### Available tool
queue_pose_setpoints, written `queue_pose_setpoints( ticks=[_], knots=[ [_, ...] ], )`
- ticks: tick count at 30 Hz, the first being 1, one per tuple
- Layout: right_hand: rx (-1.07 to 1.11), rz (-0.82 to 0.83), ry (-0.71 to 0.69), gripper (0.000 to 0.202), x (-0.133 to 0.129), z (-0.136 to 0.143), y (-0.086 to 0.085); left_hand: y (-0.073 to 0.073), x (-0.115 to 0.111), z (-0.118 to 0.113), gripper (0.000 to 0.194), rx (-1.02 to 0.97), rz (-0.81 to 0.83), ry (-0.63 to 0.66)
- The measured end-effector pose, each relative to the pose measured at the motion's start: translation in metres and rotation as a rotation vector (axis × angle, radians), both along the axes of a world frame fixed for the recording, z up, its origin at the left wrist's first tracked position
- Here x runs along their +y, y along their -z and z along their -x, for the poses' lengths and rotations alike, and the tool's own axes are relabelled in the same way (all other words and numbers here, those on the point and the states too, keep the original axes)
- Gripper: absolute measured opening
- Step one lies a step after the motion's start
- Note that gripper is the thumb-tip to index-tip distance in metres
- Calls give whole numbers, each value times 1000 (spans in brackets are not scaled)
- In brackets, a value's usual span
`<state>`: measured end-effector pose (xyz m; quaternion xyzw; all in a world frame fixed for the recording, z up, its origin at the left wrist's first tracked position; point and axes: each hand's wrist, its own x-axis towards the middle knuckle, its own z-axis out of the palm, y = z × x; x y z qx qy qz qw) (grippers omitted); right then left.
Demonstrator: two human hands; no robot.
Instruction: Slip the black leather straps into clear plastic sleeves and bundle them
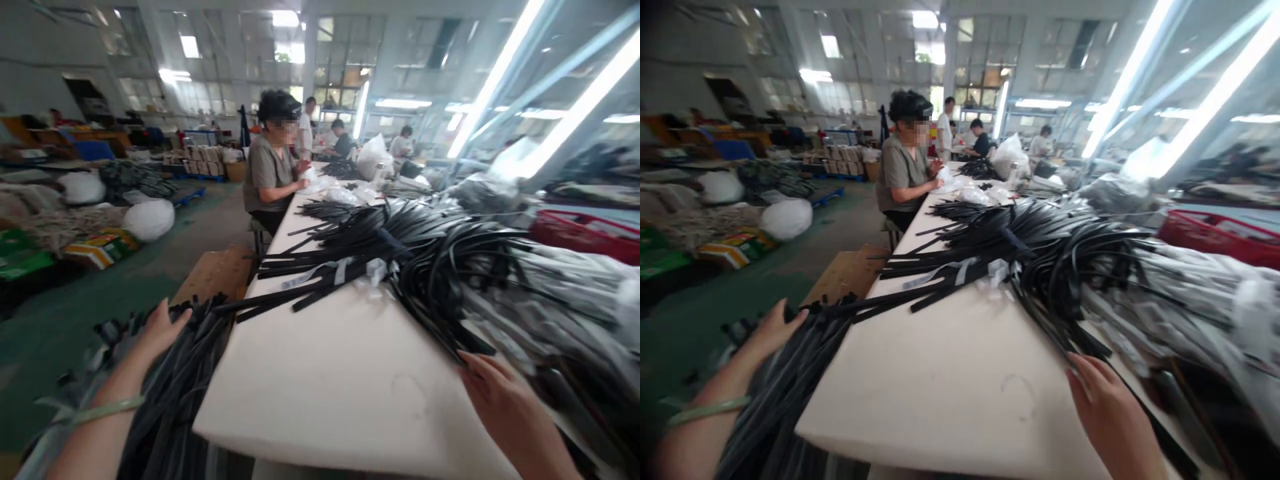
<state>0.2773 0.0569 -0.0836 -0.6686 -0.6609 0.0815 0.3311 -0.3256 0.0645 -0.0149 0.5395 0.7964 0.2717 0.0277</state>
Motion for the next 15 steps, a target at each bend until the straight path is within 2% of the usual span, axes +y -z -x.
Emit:
queue_pose_setpoints(
  ticks=[2,4,7,9,11,15],
  knots=[
    [-280,-72,-8,44,0,-1,0,3,25,-43,48,51,-20,125],
    [-403,-38,0,44,3,3,2,3,34,-99,55,110,-9,362],
    [-471,37,38,35,11,9,0,-1,25,-182,62,132,148,834],
    [-478,62,35,31,16,9,-6,-6,21,-222,70,100,275,1026],
    [-473,70,14,30,20,6,-12,-11,31,-247,71,51,302,1029],
    [-445,63,-1,29,23,-2,-18,-15,90,-274,40,-23,177,785]
  ],
)
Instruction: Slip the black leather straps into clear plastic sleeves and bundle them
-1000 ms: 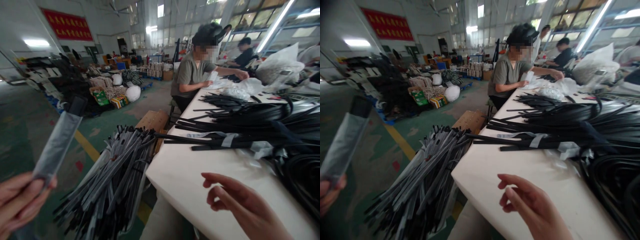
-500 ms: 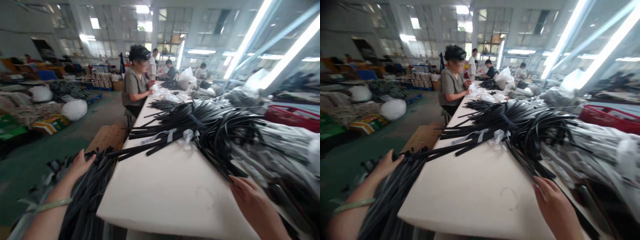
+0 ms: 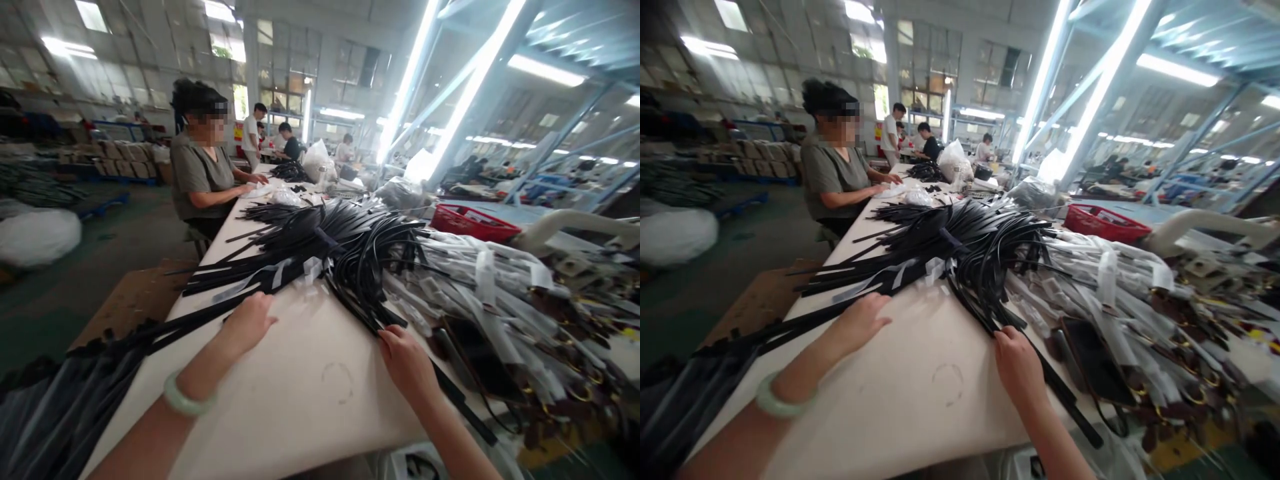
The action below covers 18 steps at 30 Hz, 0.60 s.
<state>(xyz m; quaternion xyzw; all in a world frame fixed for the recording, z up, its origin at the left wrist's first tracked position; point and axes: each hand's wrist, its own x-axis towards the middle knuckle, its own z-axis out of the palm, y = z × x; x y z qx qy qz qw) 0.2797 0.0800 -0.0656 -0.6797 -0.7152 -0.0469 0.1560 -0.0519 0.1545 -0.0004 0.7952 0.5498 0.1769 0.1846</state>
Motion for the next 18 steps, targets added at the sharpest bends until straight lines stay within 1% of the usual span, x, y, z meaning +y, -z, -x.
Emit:
queue_pose_setpoints(
  ticks=[1,2,5,7,8,10,12,14,16,18],
  knots=[
    [9,-1,0,29,0,0,0,1,17,-8,34,-15,-17,-45],
    [18,-2,0,28,0,0,1,3,33,-18,32,-31,-29,-80],
    [56,-10,-21,26,2,8,3,11,69,-58,38,-89,-30,-167],
    [81,-23,-61,26,5,17,0,17,83,-85,35,-117,-14,-217],
    [93,-34,-89,27,7,22,-4,19,86,-95,30,-129,-7,-237],
    [120,-58,-159,31,13,33,-14,20,83,-106,21,-159,6,-259],
    [161,-65,-244,36,19,45,-27,17,67,-105,16,-203,22,-248],
    [211,-38,-333,39,23,58,-39,13,36,-93,17,-254,54,-213],
    [286,14,-426,49,22,72,-48,8,-6,-75,19,-304,102,-181],
    [360,99,-538,67,13,86,-53,8,-54,-53,16,-349,164,-182]
  ],
)
